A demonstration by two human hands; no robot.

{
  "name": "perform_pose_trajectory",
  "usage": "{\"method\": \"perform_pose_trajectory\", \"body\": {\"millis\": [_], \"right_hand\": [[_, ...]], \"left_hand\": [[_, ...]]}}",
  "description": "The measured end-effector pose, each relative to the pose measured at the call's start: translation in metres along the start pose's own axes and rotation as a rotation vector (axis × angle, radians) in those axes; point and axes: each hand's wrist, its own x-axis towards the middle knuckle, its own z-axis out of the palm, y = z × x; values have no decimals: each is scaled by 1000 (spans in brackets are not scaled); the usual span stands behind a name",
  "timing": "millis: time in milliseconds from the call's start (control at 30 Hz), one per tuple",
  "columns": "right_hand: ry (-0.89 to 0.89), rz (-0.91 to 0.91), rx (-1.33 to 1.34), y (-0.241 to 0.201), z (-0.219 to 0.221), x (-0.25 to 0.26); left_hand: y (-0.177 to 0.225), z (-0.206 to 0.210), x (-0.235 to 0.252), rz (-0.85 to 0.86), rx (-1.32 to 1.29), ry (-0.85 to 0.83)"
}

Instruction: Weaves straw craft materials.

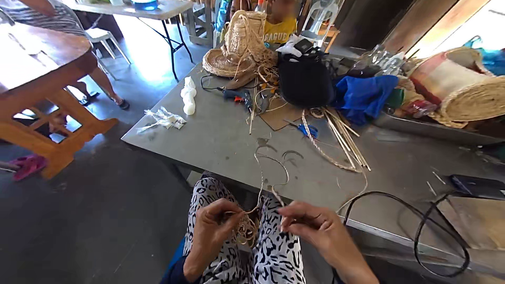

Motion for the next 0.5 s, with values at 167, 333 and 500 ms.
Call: {"method": "perform_pose_trajectory", "body": {"millis": [167, 333, 500], "right_hand": [[154, -232, -249, 25, 40, -12], [206, -312, -544, 32, 53, -22], [147, -353, -757, 32, 62, -40]], "left_hand": [[3, 6, -21, 7, 2, 66], [8, 8, -38, -45, -51, 51], [12, 7, -50, -68, -46, 35]]}}
